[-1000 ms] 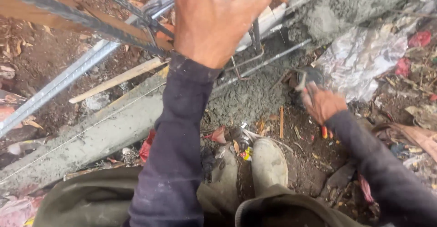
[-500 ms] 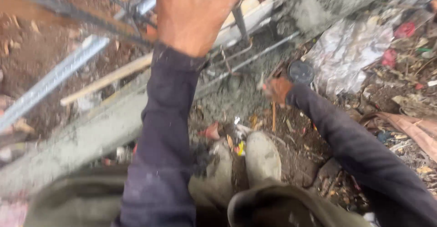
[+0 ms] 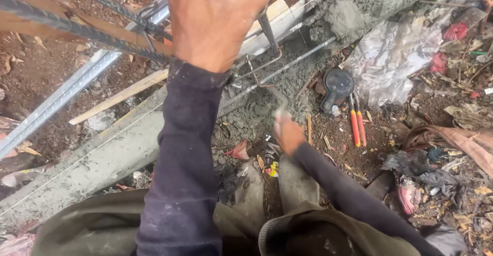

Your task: The person manipulates rebar at a concrete foundation using a small tool to tie or adjust wire connections. The person handles the rebar and uses a tool to twist wires while standing over the wet concrete area.

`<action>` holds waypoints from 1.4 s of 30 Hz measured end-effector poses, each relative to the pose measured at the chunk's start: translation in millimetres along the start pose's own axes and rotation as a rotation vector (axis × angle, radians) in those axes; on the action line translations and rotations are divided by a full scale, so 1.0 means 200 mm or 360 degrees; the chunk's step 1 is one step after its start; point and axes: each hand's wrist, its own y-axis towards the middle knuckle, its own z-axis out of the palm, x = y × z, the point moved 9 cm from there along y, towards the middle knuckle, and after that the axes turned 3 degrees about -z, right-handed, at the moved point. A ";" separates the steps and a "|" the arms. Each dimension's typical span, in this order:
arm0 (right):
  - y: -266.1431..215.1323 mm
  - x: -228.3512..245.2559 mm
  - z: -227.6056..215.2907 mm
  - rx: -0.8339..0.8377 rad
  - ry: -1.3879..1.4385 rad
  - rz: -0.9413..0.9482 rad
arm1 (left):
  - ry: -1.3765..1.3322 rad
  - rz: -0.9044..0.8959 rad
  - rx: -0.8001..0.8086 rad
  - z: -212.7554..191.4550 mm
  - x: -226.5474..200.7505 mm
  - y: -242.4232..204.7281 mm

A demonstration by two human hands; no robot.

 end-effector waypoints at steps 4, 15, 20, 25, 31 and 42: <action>0.38 0.07 0.21 -0.0249 0.0060 -0.0331 | -0.0059 -0.0037 0.0002 -0.03 0.00 -0.04; 0.08 -0.13 0.02 0.0029 -0.0210 -0.0591 | -0.0062 0.0012 -0.0117 -0.07 -0.09 0.04; 0.41 0.13 0.17 0.0259 0.0404 -0.0128 | 0.0038 -0.0191 0.0044 -0.02 -0.01 0.02; 0.30 0.06 0.07 0.0668 0.0700 0.0020 | -0.0209 0.0019 0.0149 0.11 -0.10 0.16; 0.02 0.04 -0.09 0.0213 0.0363 -0.0816 | -0.0196 -0.0081 -0.0019 -0.07 -0.07 0.04; 0.41 -0.16 0.42 0.0709 0.0958 0.0291 | -0.0524 -0.0223 0.0113 -0.03 -0.11 0.10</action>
